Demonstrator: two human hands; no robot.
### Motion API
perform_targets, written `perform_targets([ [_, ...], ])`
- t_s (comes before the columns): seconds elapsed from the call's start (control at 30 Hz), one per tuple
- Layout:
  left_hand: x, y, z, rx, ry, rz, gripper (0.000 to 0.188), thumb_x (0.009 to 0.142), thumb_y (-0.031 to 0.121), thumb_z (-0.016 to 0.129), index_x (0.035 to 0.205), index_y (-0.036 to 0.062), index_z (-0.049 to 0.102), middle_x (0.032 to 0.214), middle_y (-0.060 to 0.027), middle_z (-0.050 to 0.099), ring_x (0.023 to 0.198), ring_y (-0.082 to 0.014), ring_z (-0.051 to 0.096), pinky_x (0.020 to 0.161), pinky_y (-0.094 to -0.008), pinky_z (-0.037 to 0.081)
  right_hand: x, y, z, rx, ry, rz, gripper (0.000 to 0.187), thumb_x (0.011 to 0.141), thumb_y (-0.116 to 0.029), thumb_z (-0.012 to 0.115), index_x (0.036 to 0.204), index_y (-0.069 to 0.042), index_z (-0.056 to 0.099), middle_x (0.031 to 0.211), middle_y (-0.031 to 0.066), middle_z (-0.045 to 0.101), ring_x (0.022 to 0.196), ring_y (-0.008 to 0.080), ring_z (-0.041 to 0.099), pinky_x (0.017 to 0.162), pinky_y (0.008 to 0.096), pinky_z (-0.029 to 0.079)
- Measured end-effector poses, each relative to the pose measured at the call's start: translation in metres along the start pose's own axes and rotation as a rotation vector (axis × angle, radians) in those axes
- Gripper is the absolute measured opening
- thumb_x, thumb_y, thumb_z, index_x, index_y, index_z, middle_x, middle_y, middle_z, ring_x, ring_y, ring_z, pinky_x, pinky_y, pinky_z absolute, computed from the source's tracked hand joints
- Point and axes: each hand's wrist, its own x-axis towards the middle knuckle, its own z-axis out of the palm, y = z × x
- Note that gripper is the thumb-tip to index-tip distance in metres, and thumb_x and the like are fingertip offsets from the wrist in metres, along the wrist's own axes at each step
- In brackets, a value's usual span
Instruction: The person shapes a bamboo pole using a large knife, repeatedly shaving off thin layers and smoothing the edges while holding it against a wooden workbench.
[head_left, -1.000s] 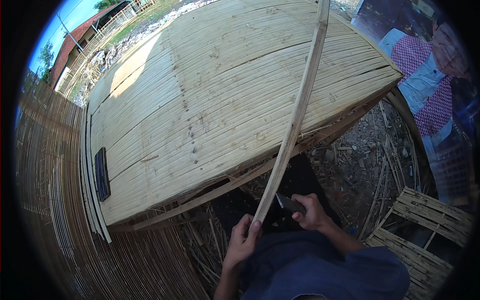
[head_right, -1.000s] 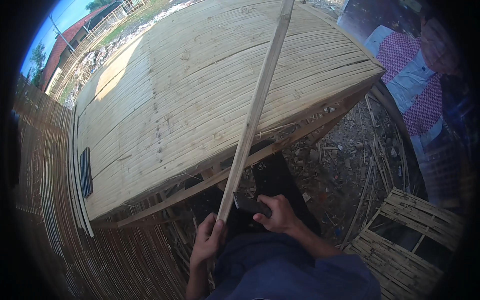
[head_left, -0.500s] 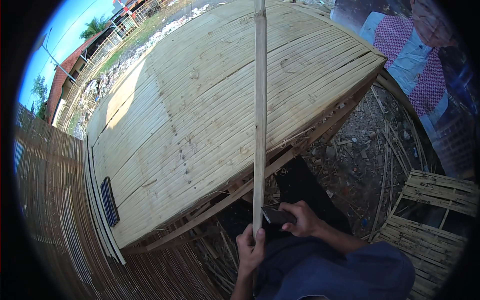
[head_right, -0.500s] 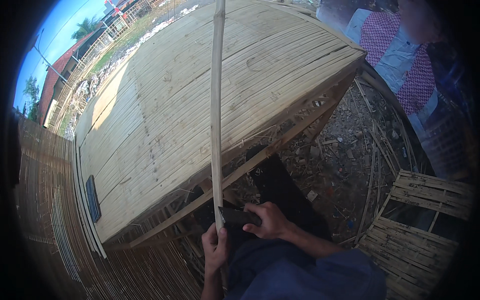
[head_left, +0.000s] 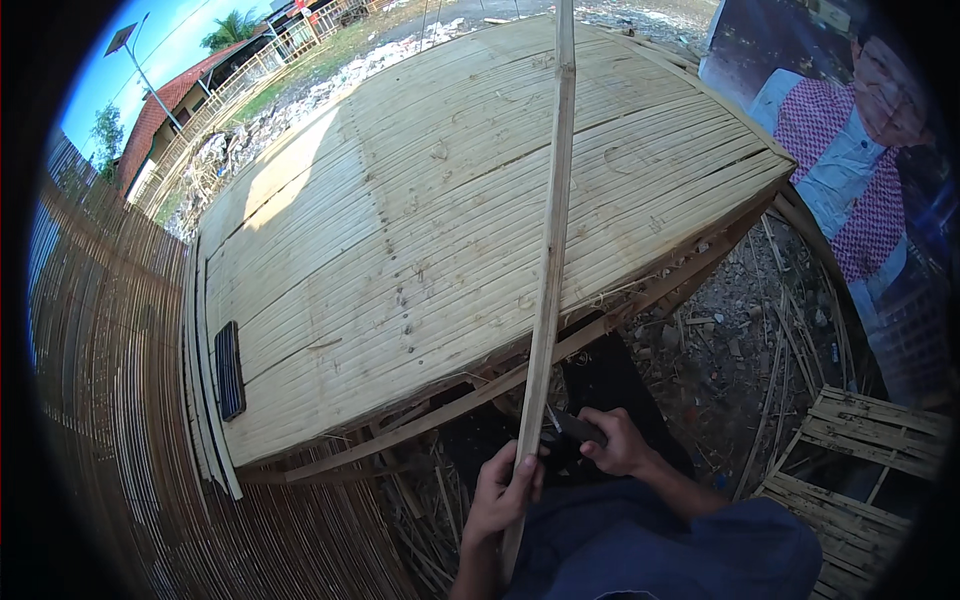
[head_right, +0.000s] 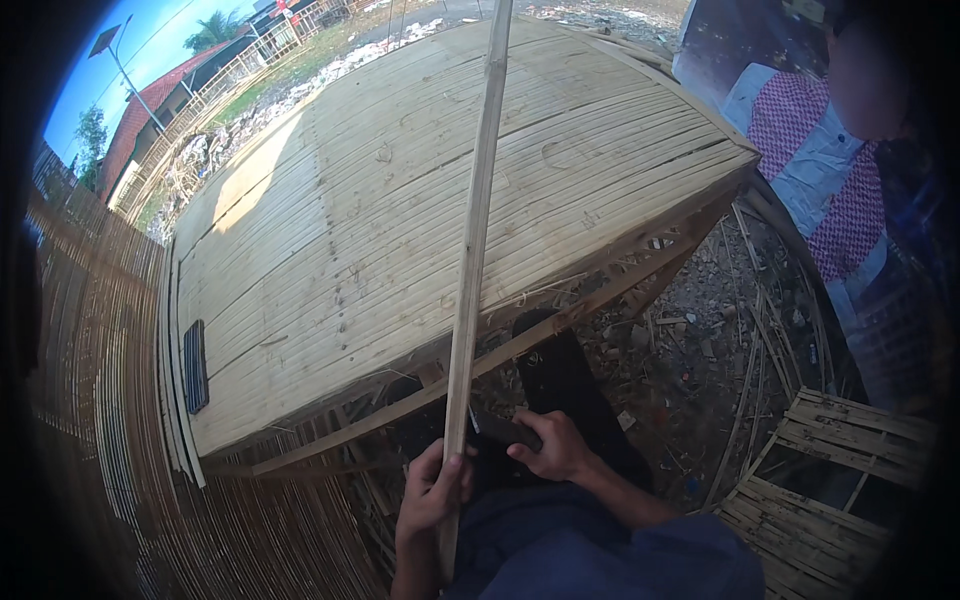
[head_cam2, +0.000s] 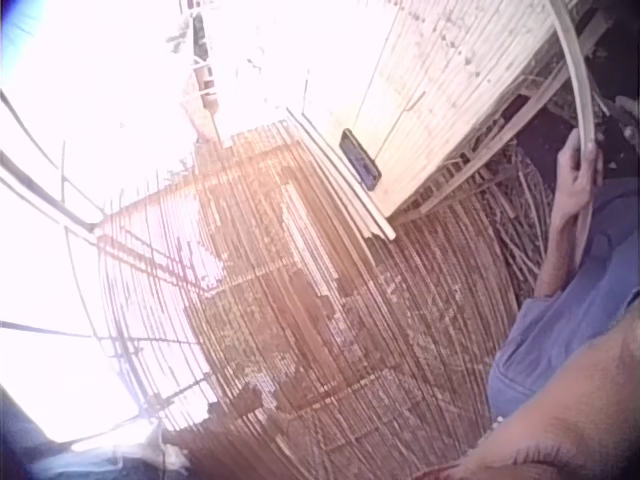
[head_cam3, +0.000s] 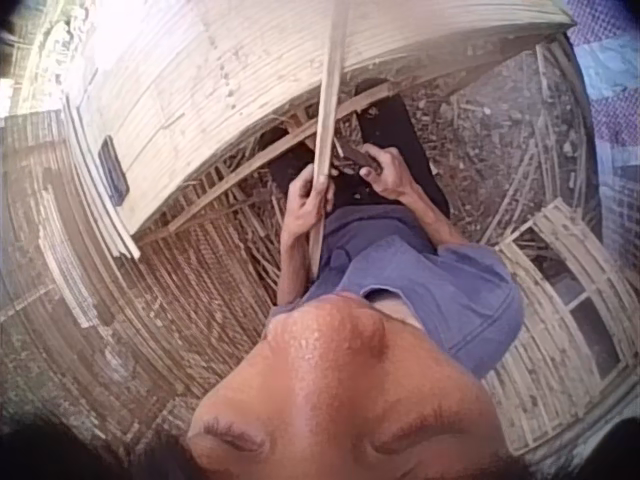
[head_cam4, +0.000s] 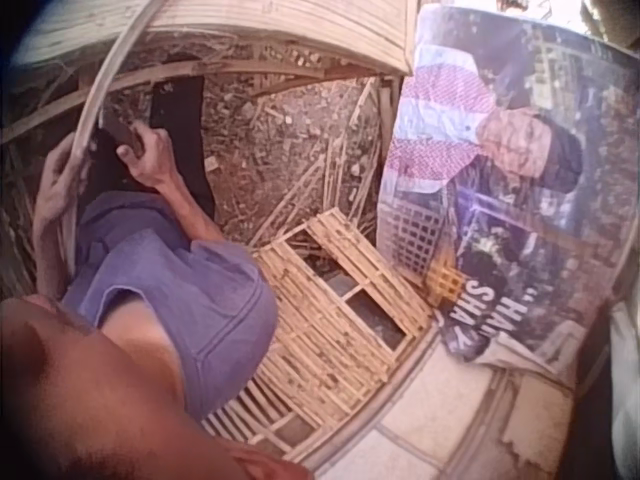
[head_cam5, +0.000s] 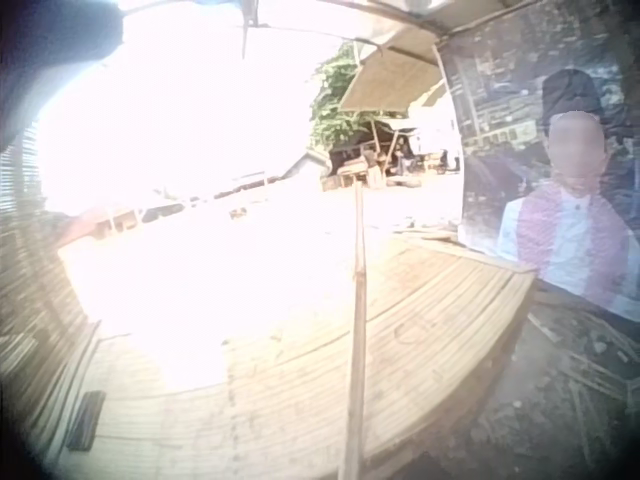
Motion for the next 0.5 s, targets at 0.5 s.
perform_targets([
  [0.5, 0.006, -0.013, 0.022, 0.075, 0.273, 0.066, 0.023, 0.096, 0.019, 0.045, 0.092, -0.0007, 0.055, 0.066, 0.0030, 0.049, 0.055, -0.0032, 0.041, 0.049, -0.0190, 0.034, 0.006, -0.017, -0.015, -0.046, 0.117, -0.053, 0.075, 0.078, -0.075, 0.040, 0.077, -0.001, 0.052, 0.051, 0.0084, 0.044, 0.047, 0.0242, 0.054, 0.045, 0.0320, 0.039],
])
